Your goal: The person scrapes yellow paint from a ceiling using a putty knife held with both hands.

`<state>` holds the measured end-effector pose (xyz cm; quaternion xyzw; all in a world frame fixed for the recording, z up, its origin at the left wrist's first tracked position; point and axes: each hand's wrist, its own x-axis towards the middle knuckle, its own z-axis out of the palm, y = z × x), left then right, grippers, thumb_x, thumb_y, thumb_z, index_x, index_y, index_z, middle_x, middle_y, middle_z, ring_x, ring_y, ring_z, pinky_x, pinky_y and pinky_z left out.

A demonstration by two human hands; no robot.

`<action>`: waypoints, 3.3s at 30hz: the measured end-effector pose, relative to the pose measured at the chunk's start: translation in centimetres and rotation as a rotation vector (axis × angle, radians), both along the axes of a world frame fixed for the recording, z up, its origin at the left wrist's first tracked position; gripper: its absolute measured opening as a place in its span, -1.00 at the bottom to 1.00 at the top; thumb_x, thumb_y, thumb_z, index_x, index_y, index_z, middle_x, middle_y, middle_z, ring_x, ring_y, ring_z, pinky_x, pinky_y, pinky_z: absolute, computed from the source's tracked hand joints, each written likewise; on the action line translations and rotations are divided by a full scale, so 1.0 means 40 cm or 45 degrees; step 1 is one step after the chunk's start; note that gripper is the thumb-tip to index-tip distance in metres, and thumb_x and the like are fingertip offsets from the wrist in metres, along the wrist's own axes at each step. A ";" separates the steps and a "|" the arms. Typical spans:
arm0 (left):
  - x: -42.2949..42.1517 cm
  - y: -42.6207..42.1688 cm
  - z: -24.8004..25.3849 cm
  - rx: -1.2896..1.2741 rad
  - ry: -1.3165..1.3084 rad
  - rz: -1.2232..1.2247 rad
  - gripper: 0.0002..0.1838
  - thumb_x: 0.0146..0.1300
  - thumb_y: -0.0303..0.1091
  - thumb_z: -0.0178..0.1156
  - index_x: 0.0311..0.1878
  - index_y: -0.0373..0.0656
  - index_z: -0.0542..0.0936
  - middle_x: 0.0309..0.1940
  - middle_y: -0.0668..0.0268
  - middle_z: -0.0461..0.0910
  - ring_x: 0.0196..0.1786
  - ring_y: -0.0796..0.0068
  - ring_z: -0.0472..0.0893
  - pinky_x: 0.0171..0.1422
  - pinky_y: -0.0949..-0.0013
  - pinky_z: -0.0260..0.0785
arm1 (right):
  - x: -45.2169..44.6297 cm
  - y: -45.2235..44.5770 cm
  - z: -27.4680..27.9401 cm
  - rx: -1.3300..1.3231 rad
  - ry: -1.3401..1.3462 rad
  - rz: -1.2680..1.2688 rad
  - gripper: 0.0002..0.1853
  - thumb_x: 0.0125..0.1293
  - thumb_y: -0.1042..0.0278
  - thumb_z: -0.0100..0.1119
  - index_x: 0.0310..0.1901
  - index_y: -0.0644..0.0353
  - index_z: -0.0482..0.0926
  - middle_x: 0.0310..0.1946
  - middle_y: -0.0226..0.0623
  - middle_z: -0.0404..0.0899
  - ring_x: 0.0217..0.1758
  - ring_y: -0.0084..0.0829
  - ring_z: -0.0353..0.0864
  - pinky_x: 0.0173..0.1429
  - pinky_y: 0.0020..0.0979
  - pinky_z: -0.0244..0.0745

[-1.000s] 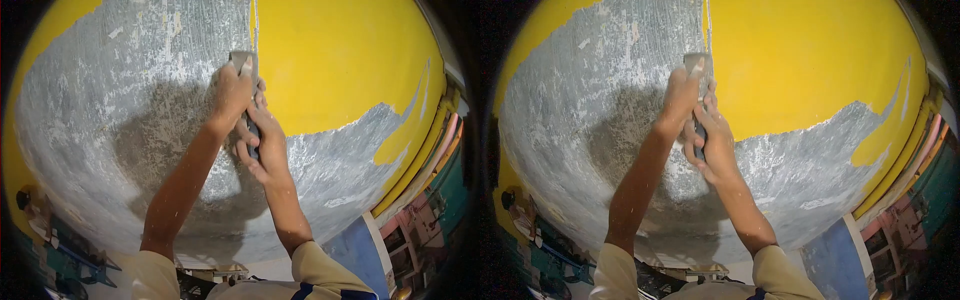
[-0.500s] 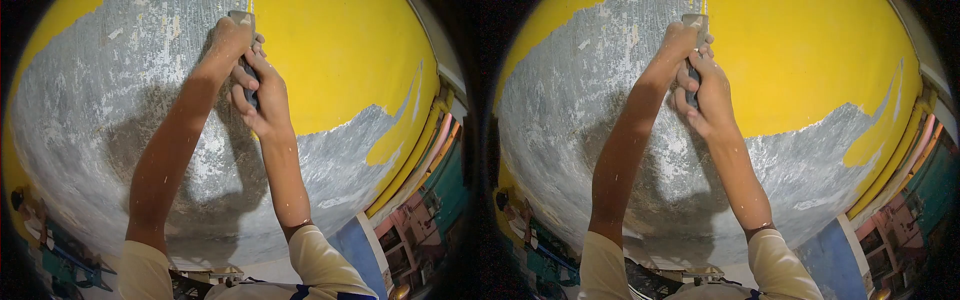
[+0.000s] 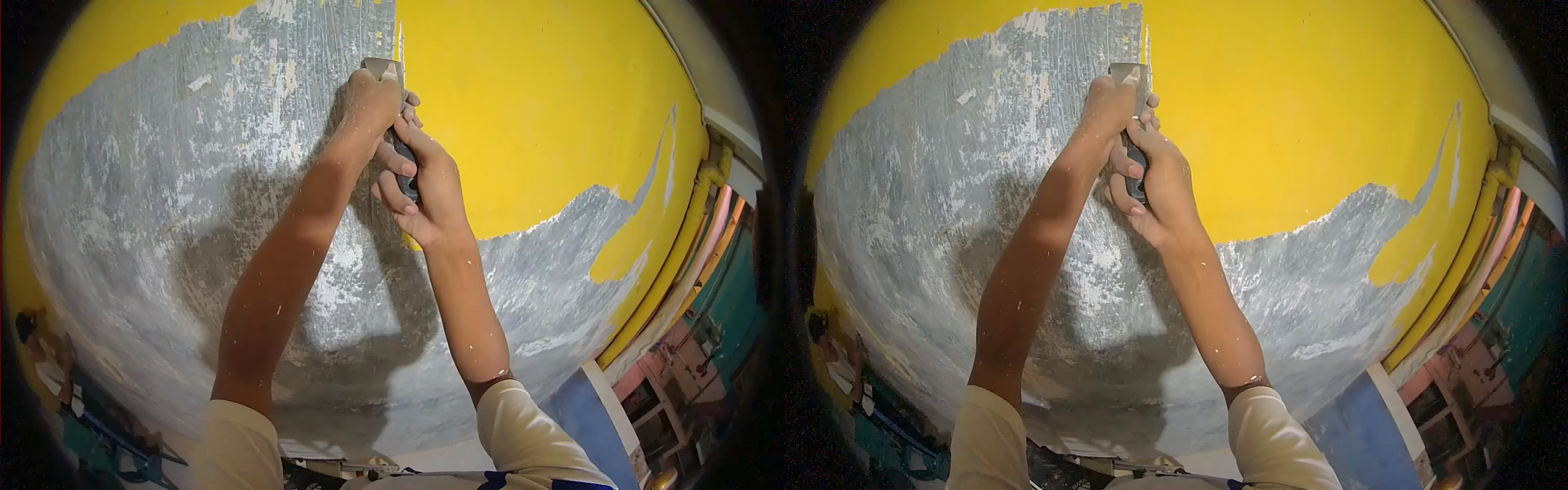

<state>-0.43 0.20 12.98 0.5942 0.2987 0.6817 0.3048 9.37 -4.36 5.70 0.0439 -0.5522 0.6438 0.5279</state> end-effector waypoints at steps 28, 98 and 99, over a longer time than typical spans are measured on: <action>-0.004 0.029 0.242 -0.025 0.144 0.332 -0.64 0.53 -0.36 -0.04 -0.08 -0.58 0.57 -0.29 -0.08 0.71 -0.36 0.17 0.73 -0.37 0.18 0.61 | -0.030 0.016 0.180 0.138 0.060 -0.033 -0.79 0.63 0.22 -0.09 -0.27 -0.05 0.31 -0.65 -0.62 0.28 -0.84 -0.58 0.05 -0.59 -0.54 0.13; -0.015 0.034 0.082 0.305 0.170 0.176 -0.61 0.53 -0.28 -0.08 0.00 -0.49 0.56 -0.40 0.03 0.69 -0.50 0.26 0.65 -0.44 0.20 0.56 | -0.028 0.063 0.059 0.116 0.057 0.035 -0.91 0.62 0.17 -0.08 -0.06 -0.07 0.34 -0.65 -0.59 0.24 -0.87 -0.58 0.05 -0.75 -0.52 0.00; -0.017 0.042 0.108 0.318 0.213 0.164 -0.61 0.53 -0.28 -0.08 0.02 -0.47 0.56 -0.40 0.02 0.69 -0.49 0.25 0.65 -0.42 0.19 0.57 | -0.029 0.056 0.085 0.126 0.069 0.034 -0.92 0.63 0.18 -0.08 -0.07 -0.09 0.37 -0.65 -0.61 0.24 -0.88 -0.58 0.05 -0.74 -0.53 0.02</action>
